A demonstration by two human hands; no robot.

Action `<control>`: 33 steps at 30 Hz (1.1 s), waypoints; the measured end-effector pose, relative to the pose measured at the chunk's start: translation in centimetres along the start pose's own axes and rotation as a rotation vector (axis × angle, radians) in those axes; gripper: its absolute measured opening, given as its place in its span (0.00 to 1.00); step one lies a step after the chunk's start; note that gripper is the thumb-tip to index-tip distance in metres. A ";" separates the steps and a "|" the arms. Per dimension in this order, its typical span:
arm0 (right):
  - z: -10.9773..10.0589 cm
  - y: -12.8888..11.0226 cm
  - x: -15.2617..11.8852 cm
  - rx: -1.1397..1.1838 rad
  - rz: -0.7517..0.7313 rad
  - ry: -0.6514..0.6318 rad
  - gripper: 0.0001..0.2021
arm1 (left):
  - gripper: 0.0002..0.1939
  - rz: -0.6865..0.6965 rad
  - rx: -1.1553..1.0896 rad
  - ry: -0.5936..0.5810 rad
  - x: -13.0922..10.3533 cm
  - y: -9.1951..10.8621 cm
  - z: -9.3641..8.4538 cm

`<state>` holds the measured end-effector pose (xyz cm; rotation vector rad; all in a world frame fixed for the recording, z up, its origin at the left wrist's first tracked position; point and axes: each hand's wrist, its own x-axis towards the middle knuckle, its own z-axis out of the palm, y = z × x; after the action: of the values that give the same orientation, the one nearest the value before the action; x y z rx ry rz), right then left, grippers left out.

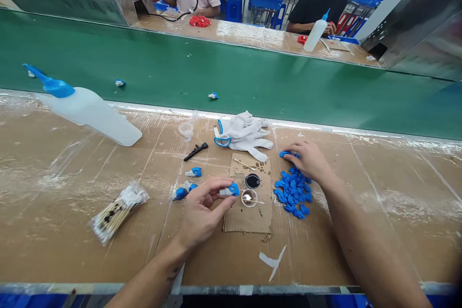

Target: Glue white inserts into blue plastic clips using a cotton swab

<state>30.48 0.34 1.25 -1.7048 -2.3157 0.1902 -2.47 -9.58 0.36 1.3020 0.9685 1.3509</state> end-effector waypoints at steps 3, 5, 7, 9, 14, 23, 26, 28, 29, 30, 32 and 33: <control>-0.3 -0.7 0.1 0.042 -0.018 0.022 0.06 | 0.11 0.006 -0.019 0.010 0.0 0.2 0.1; -1.2 -2.6 -0.7 0.090 -0.029 0.077 0.07 | 0.11 0.008 -0.030 0.017 -0.1 0.6 0.1; -2.4 -5.6 -2.5 0.171 -0.077 0.143 0.07 | 0.12 0.022 -0.057 -0.003 -0.2 1.3 0.4; -3.9 -9.2 -4.6 0.330 -0.234 0.185 0.07 | 0.14 0.057 -0.097 -0.042 -0.5 2.0 0.8; -5.9 -15.5 -7.4 0.333 -0.415 0.078 0.06 | 0.20 0.147 -0.022 -0.119 -1.2 2.9 1.7; -6.1 -15.9 -7.6 0.406 -0.303 0.025 0.09 | 0.14 0.325 0.180 -0.152 -1.4 4.1 2.3; -5.6 -16.4 -8.1 0.573 -0.230 0.127 0.06 | 0.16 0.312 0.108 -0.144 -1.7 4.5 2.7; -5.2 -16.6 -8.4 0.665 -0.205 0.242 0.07 | 0.17 0.280 0.024 -0.115 -2.0 4.8 3.2; -5.0 -16.6 -8.5 0.718 -0.210 0.271 0.13 | 0.17 0.266 -0.023 -0.108 -2.2 5.0 3.5; -4.9 -16.5 -8.7 0.772 -0.225 0.276 0.19 | 0.17 0.257 -0.063 -0.110 -2.3 5.2 3.7; -4.8 -16.4 -9.1 0.869 -0.272 0.250 0.23 | 0.19 0.258 -0.104 -0.112 -2.6 5.6 4.3; -4.8 -16.3 -9.3 0.905 -0.289 0.244 0.22 | 0.19 0.267 -0.099 -0.107 -2.8 5.8 4.5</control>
<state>19.46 -13.65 8.81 -0.8772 -1.8134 0.7774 1.12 -13.79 5.91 1.4489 0.6634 1.4940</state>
